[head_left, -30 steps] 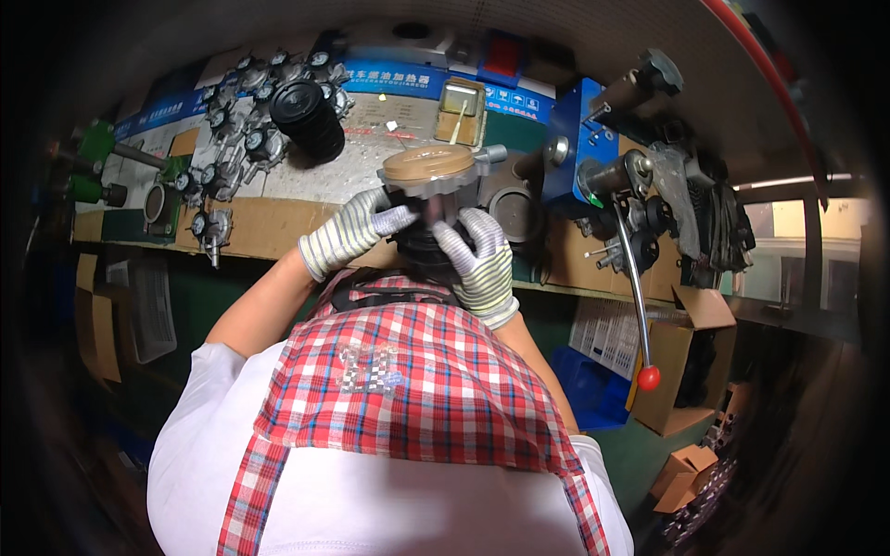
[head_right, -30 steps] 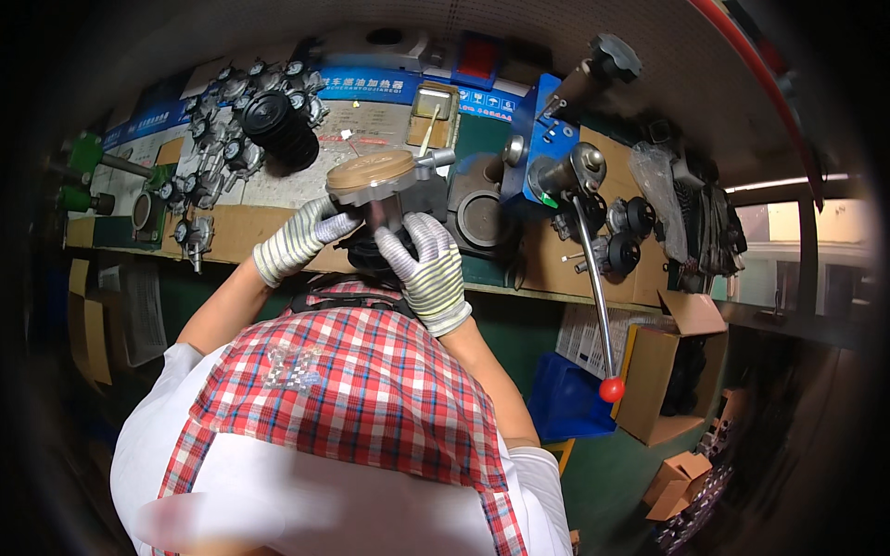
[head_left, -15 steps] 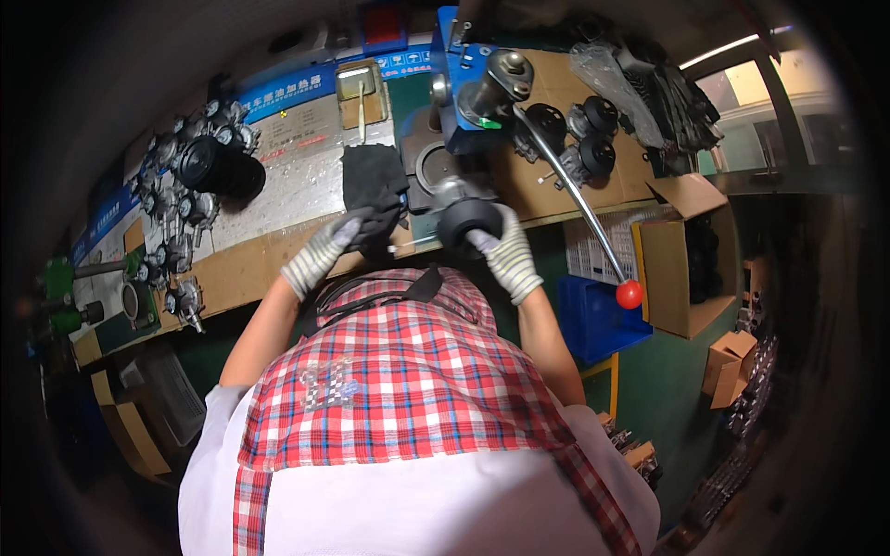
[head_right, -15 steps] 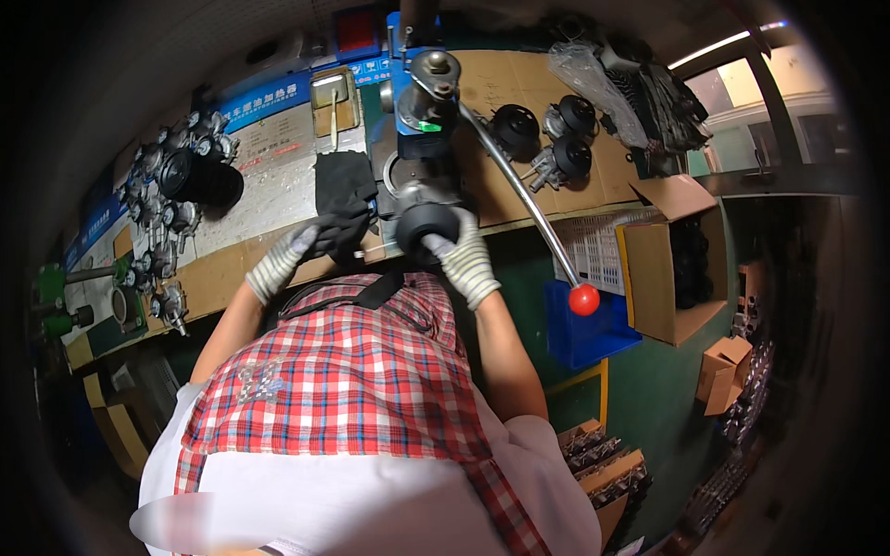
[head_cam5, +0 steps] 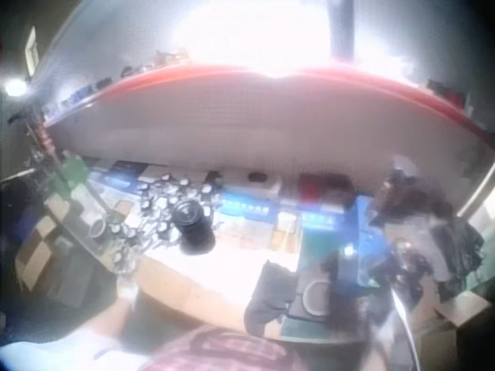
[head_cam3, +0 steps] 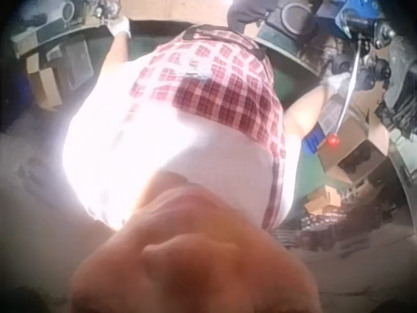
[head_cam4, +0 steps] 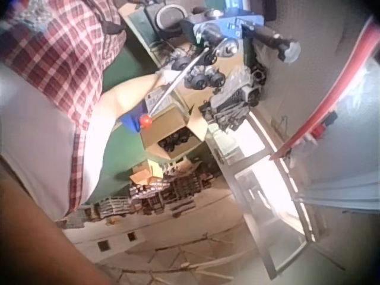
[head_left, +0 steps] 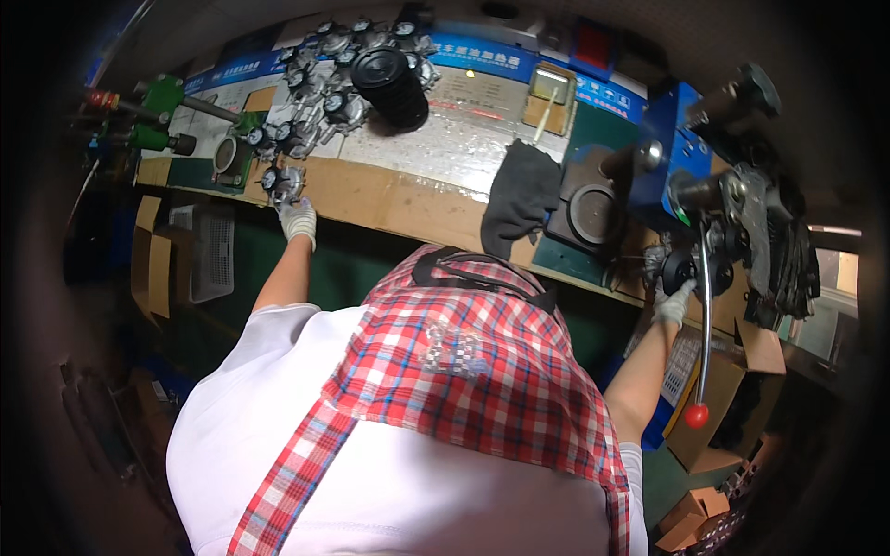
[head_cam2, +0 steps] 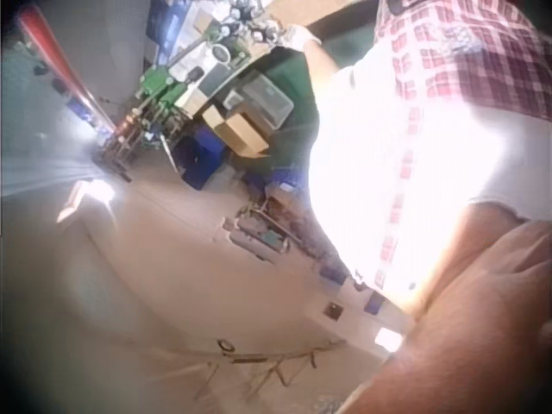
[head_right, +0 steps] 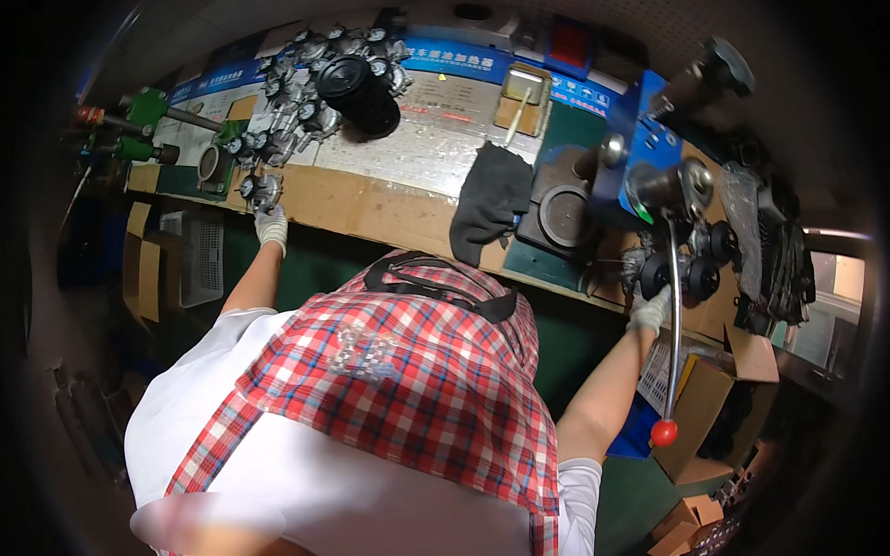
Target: The person assembles small mechanical parts at a workbench, using a cloth to wipe components and a manual press to secure them. They repeatedly pick up parts, wipe them, and place them into the press, then move finished units to a cardboard box.
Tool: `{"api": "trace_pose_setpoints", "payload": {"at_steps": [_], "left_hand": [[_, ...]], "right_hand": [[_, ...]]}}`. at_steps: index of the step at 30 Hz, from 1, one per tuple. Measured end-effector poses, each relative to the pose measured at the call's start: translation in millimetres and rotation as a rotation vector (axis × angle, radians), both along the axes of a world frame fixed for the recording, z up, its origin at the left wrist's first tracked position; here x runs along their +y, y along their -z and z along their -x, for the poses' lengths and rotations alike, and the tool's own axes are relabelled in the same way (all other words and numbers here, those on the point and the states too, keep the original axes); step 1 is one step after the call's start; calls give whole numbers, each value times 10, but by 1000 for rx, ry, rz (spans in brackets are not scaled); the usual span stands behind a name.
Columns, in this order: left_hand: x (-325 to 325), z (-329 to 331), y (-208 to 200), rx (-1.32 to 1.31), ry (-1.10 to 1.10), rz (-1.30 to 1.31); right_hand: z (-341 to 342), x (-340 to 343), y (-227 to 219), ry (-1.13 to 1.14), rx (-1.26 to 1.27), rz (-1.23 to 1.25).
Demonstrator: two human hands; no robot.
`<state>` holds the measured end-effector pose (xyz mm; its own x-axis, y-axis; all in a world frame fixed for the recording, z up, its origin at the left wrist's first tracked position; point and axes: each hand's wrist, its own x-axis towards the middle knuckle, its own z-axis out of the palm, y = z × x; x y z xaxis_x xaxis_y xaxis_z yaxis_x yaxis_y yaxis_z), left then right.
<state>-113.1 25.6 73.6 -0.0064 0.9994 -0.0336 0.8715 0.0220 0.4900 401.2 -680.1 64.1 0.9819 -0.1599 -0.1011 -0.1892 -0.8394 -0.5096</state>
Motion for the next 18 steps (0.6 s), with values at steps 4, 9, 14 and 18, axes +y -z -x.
{"api": "trace_pose_setpoints", "payload": {"at_steps": [4,9,14,18], "left_hand": [[457,261,-448,378,-293,34],[1660,175,-211,410,222,216],[1451,45,-342,315,410,309],[539,-516,-551,207,658,316]], "right_hand": [[260,186,-49,149,105,-286],[778,-592,483,389,274,-266],[1693,825,-94,-386,729,102],[1890,2312,-649,-730,950,-119]]}}
